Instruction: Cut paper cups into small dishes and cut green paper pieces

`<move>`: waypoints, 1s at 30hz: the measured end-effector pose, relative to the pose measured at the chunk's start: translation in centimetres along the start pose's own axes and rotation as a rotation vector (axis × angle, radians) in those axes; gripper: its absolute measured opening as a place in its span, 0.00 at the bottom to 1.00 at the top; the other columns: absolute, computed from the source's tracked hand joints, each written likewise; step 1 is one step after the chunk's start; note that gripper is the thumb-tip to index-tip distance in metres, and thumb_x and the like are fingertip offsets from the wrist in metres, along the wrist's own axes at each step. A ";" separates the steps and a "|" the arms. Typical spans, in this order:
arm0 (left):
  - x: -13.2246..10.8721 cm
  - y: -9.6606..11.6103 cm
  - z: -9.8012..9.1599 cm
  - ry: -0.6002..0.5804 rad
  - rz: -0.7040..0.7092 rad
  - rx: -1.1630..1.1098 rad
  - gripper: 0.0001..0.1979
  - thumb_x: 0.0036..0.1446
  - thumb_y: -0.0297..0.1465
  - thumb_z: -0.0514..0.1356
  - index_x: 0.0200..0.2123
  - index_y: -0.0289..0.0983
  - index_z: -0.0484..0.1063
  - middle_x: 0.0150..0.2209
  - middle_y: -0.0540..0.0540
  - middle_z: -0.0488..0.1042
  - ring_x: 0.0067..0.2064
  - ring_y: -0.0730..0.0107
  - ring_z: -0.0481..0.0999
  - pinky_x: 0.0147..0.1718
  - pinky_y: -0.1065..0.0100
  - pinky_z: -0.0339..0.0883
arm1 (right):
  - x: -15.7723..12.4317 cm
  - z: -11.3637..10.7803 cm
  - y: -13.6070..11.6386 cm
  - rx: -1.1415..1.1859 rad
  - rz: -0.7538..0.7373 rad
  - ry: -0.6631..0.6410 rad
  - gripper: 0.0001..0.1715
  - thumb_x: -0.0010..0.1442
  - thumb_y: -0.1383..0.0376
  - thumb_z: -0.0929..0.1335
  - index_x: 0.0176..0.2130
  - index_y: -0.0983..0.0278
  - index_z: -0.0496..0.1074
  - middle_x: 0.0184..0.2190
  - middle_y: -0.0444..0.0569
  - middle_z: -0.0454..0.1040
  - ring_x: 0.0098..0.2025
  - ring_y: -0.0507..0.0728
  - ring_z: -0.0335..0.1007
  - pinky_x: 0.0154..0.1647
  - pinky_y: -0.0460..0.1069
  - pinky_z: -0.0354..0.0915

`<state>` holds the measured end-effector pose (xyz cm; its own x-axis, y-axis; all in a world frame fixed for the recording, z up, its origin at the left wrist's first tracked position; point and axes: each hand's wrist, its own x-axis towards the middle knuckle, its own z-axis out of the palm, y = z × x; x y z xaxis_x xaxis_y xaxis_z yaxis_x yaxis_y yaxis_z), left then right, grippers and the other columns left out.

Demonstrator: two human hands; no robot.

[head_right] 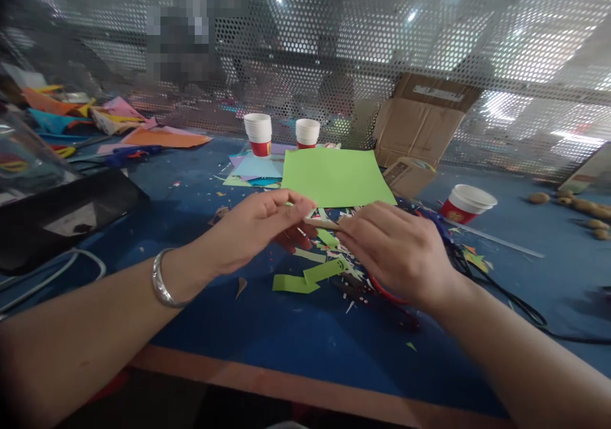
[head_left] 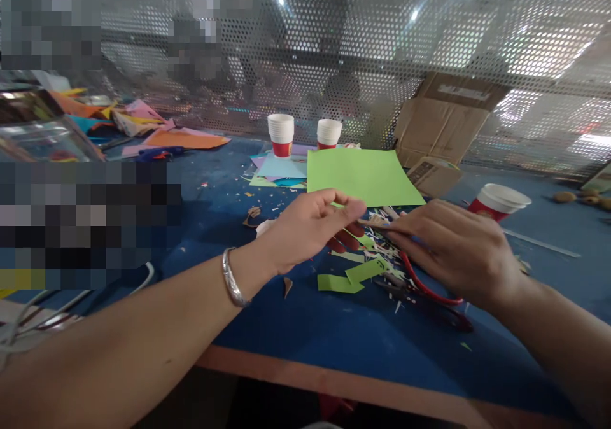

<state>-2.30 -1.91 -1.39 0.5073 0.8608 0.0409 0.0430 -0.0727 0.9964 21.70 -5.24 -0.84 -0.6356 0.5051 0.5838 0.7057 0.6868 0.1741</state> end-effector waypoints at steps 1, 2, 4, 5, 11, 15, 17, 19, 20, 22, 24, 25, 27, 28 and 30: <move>0.0 0.0 0.1 -0.007 -0.024 -0.017 0.13 0.62 0.37 0.63 0.45 0.35 0.72 0.35 0.43 0.81 0.34 0.68 0.82 0.30 0.70 0.75 | -0.1 0.1 -0.2 -0.016 -0.061 -0.008 0.06 0.66 0.67 0.68 0.42 0.61 0.76 0.37 0.51 0.81 0.38 0.59 0.76 0.39 0.51 0.69; 0.1 0.0 0.2 -0.004 -0.035 -0.022 0.12 0.61 0.33 0.65 0.46 0.35 0.72 0.34 0.44 0.81 0.33 0.69 0.82 0.31 0.70 0.75 | -0.1 0.1 -0.2 -0.022 -0.096 -0.006 0.07 0.65 0.68 0.68 0.43 0.62 0.76 0.37 0.51 0.81 0.39 0.58 0.76 0.40 0.51 0.69; 0.1 0.0 0.1 0.018 -0.031 -0.025 0.13 0.59 0.26 0.65 0.47 0.34 0.72 0.33 0.45 0.81 0.33 0.71 0.81 0.33 0.70 0.76 | -0.4 0.0 0.1 -0.015 -0.069 0.000 0.07 0.65 0.68 0.68 0.44 0.63 0.76 0.39 0.51 0.81 0.40 0.59 0.77 0.41 0.51 0.70; 0.1 0.0 0.0 0.033 -0.020 -0.023 0.13 0.59 0.25 0.64 0.48 0.33 0.73 0.33 0.45 0.81 0.33 0.71 0.81 0.34 0.70 0.76 | -0.5 -0.1 0.4 -0.006 -0.024 0.006 0.07 0.65 0.68 0.68 0.44 0.62 0.76 0.38 0.51 0.81 0.40 0.59 0.77 0.40 0.51 0.70; 0.2 0.3 -0.6 0.141 0.047 -0.014 0.11 0.57 0.25 0.65 0.44 0.33 0.72 0.35 0.44 0.81 0.36 0.68 0.82 0.38 0.65 0.79 | -2.1 -1.0 3.0 0.090 0.452 -0.210 0.10 0.66 0.59 0.66 0.38 0.59 0.77 0.33 0.50 0.81 0.31 0.59 0.76 0.31 0.52 0.67; 0.4 0.2 -0.9 0.217 0.127 -0.052 0.09 0.57 0.27 0.65 0.40 0.34 0.70 0.35 0.45 0.80 0.36 0.68 0.82 0.36 0.67 0.79 | -3.4 -0.6 4.6 0.232 0.513 -0.366 0.12 0.64 0.56 0.67 0.39 0.60 0.77 0.37 0.50 0.81 0.34 0.59 0.76 0.31 0.52 0.69; 0.5 0.2 -1.0 0.268 0.159 -0.068 0.08 0.57 0.27 0.65 0.39 0.34 0.69 0.35 0.46 0.79 0.36 0.69 0.82 0.36 0.68 0.79 | -3.8 -0.4 5.1 0.247 0.501 -0.412 0.13 0.63 0.55 0.67 0.40 0.59 0.77 0.39 0.50 0.81 0.36 0.60 0.76 0.31 0.52 0.68; 0.7 0.2 -1.2 0.310 0.184 -0.076 0.08 0.57 0.27 0.65 0.38 0.35 0.69 0.35 0.47 0.79 0.36 0.69 0.82 0.36 0.68 0.78 | -3.9 -0.4 5.3 0.239 0.514 -0.425 0.12 0.63 0.56 0.67 0.40 0.59 0.77 0.39 0.51 0.80 0.36 0.60 0.76 0.31 0.52 0.68; 0.7 0.2 -1.3 0.322 0.195 -0.084 0.08 0.57 0.27 0.65 0.38 0.35 0.68 0.34 0.48 0.79 0.36 0.69 0.82 0.35 0.69 0.78 | -3.9 -0.5 5.4 0.233 0.524 -0.429 0.12 0.63 0.56 0.68 0.39 0.60 0.77 0.38 0.51 0.80 0.35 0.60 0.76 0.31 0.52 0.67; 0.8 0.2 -1.3 0.330 0.208 -0.108 0.08 0.56 0.27 0.66 0.36 0.35 0.68 0.33 0.49 0.78 0.35 0.69 0.82 0.35 0.69 0.78 | -3.9 -0.8 5.2 0.239 0.534 -0.467 0.11 0.63 0.57 0.68 0.38 0.61 0.77 0.36 0.52 0.80 0.34 0.60 0.76 0.31 0.52 0.67; 0.7 0.3 -1.2 0.329 0.199 -0.127 0.09 0.56 0.27 0.66 0.35 0.35 0.67 0.33 0.49 0.78 0.36 0.68 0.83 0.34 0.70 0.77 | -3.8 -1.2 5.0 0.266 0.546 -0.548 0.12 0.63 0.56 0.67 0.38 0.60 0.77 0.34 0.51 0.80 0.32 0.59 0.75 0.31 0.52 0.67; 0.7 0.3 -1.2 0.329 0.189 -0.131 0.09 0.56 0.27 0.66 0.35 0.35 0.67 0.32 0.49 0.78 0.36 0.67 0.83 0.34 0.70 0.77 | -3.7 -1.3 4.8 0.289 0.557 -0.593 0.13 0.63 0.55 0.67 0.39 0.60 0.76 0.33 0.50 0.80 0.31 0.59 0.75 0.30 0.52 0.67; 0.6 0.4 -1.0 0.321 0.168 -0.129 0.08 0.56 0.26 0.65 0.34 0.35 0.67 0.32 0.48 0.78 0.37 0.66 0.83 0.33 0.70 0.77 | -3.6 -1.3 4.4 0.330 0.579 -0.663 0.14 0.62 0.54 0.67 0.41 0.60 0.76 0.33 0.49 0.79 0.31 0.59 0.75 0.30 0.52 0.67; 0.6 0.4 -1.0 0.314 0.163 -0.125 0.08 0.56 0.26 0.65 0.34 0.35 0.67 0.32 0.48 0.78 0.37 0.65 0.83 0.33 0.69 0.77 | -3.6 -1.2 4.3 0.344 0.584 -0.684 0.15 0.62 0.54 0.68 0.43 0.60 0.75 0.33 0.49 0.79 0.31 0.58 0.75 0.30 0.52 0.67; 0.6 0.4 -0.9 0.295 0.160 -0.114 0.07 0.57 0.26 0.65 0.34 0.35 0.67 0.32 0.48 0.78 0.37 0.65 0.83 0.34 0.69 0.77 | -3.6 -1.0 4.0 0.366 0.574 -0.703 0.15 0.61 0.56 0.68 0.44 0.61 0.74 0.32 0.49 0.78 0.31 0.58 0.74 0.31 0.52 0.68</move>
<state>-2.80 -0.96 -0.87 0.2290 0.9525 0.2006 -0.1216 -0.1764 0.9768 27.17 -4.84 -1.45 -0.3510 0.9282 -0.1233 0.9008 0.2988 -0.3149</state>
